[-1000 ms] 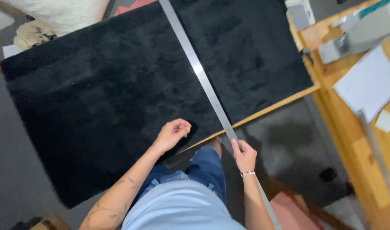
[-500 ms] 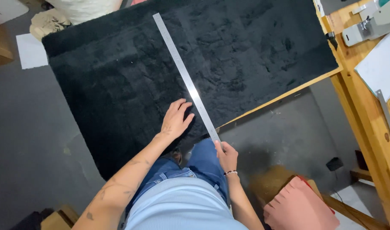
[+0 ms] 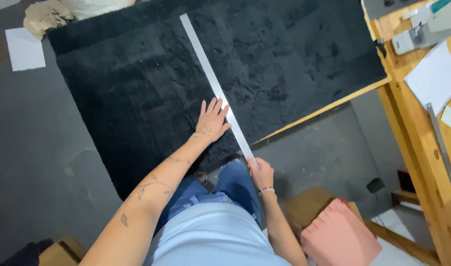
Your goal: Unfolding a large piece of black fabric on a table and measuring its dimensions with a long metal ruler.
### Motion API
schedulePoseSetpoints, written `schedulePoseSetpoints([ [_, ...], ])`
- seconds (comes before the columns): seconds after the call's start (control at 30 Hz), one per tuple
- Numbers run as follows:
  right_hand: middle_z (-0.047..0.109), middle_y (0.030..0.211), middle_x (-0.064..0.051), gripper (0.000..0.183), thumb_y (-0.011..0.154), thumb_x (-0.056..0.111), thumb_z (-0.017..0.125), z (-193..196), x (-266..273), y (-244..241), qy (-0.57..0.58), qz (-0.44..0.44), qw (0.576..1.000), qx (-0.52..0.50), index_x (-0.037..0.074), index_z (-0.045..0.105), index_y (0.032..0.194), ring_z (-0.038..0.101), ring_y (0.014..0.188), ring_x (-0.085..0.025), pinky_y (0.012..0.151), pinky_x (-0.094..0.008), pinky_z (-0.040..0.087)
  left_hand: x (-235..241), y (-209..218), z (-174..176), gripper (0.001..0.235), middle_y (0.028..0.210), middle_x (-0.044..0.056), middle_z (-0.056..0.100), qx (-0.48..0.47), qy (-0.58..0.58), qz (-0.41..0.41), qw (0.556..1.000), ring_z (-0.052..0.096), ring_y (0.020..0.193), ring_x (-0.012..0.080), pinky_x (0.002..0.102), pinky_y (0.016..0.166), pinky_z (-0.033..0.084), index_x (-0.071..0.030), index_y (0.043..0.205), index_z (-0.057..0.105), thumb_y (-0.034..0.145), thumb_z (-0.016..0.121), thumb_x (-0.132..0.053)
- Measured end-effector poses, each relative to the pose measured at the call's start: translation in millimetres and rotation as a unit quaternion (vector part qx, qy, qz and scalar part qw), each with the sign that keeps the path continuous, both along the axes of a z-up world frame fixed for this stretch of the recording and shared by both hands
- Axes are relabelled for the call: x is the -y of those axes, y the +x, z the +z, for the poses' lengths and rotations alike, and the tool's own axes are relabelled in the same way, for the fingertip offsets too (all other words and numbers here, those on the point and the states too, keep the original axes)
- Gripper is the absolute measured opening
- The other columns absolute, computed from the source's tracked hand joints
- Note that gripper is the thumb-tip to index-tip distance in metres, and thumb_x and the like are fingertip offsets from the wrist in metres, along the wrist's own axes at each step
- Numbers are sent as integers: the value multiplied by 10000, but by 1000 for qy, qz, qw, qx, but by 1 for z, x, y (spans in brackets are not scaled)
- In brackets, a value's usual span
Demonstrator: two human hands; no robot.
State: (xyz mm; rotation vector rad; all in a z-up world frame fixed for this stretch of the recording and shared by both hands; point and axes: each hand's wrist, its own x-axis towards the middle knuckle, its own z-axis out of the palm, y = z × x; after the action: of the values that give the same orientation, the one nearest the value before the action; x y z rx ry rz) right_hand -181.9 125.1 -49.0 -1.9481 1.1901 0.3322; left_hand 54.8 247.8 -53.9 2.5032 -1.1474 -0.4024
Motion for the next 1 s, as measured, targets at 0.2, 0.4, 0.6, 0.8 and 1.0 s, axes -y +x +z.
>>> schedulePoseSetpoints([
  [0.2,673,586,-17,448,903,626,607,-23,6,-4,24,-6,1000,4,208,732,800,714,757,-256,820,-401,559,3,-1,0,558,1573,150,418,53,58,-11,997,170,1523,370,623,1223,0,-146,1483,517,960,635,-297],
  [0.4,648,548,-10,440,905,613,624,-49,14,-10,52,-20,998,24,200,714,780,695,669,-223,747,-362,562,3,-1,-5,558,1608,136,381,53,69,-5,996,143,1531,385,642,1223,-39,-179,1510,486,970,617,-233],
  [0.6,632,524,-28,432,913,556,644,-55,14,-10,68,-34,996,38,159,700,753,660,534,-203,616,-322,554,1,-1,1,553,1603,146,388,44,62,-2,997,157,1525,398,645,1221,-30,-169,1510,485,972,609,-192],
  [0.8,634,526,-29,441,915,572,642,-49,14,-12,53,-19,998,36,161,715,774,674,561,-224,629,-347,554,0,2,-8,559,1588,149,404,47,50,-7,998,167,1515,406,651,1214,24,-159,1487,513,944,639,-195],
  [1.0,643,534,-22,393,944,509,626,-11,-7,-11,30,-25,998,43,153,710,799,659,551,-197,644,-335,552,-33,-6,15,548,1528,180,441,-13,-104,37,994,329,1454,389,582,1204,220,-123,1519,451,990,592,-140],
])
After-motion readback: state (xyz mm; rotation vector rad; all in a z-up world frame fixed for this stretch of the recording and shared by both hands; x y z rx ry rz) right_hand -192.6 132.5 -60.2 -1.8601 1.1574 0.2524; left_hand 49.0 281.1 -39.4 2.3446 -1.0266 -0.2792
